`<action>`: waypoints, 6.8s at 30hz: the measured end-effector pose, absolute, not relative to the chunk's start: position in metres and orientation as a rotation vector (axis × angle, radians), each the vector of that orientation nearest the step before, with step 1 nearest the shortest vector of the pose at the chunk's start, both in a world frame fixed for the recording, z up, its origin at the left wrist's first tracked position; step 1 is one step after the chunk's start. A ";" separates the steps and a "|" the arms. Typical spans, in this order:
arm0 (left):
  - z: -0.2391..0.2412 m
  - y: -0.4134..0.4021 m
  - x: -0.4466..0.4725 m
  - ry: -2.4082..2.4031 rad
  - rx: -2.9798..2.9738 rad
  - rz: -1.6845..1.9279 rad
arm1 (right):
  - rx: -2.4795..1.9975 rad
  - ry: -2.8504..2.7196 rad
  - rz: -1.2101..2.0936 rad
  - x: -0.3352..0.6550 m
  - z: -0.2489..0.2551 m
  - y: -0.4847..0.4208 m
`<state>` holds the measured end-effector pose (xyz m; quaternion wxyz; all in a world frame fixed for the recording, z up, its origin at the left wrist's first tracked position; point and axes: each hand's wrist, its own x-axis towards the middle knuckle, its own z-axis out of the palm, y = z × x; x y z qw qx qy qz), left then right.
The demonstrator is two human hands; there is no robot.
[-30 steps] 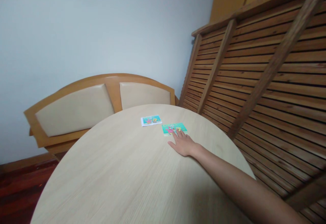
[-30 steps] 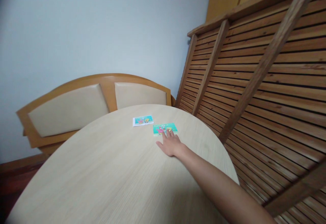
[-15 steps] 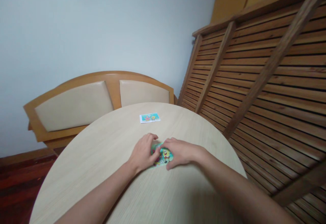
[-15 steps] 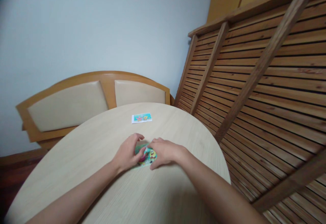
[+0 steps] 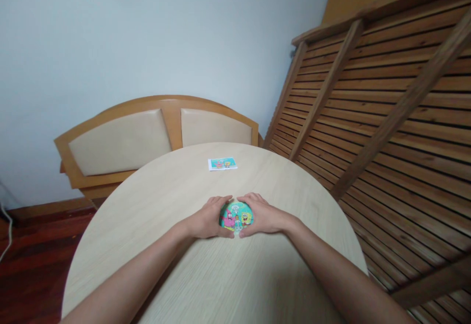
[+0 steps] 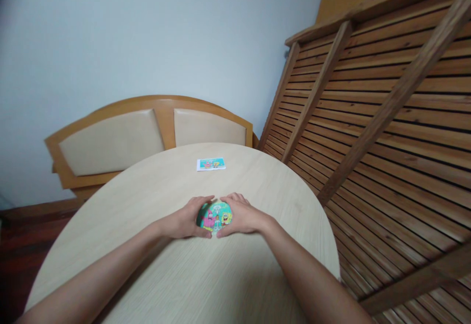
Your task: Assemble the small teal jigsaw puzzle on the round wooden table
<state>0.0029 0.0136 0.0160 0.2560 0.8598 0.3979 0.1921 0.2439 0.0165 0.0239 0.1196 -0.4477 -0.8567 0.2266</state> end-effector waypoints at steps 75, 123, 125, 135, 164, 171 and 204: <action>0.003 0.012 0.027 0.761 1.404 0.993 | -0.938 -1.223 1.473 0.196 0.020 0.017; 0.019 0.017 -0.012 0.966 2.510 0.493 | -1.063 -2.193 0.693 0.231 0.021 0.019; 0.017 0.020 -0.013 0.971 2.478 0.537 | -1.057 -2.145 0.717 0.230 0.020 0.020; 0.018 0.024 -0.013 1.141 2.154 0.859 | -0.998 -1.998 0.916 0.231 0.012 0.026; 0.009 0.010 0.002 1.007 2.526 0.599 | -1.096 -2.404 0.623 0.232 0.024 0.016; 0.011 0.011 0.008 1.167 2.391 0.685 | -1.052 -2.182 0.854 0.225 0.021 0.014; 0.015 0.018 -0.003 1.169 2.443 0.658 | -1.093 -2.188 0.745 0.226 0.015 0.019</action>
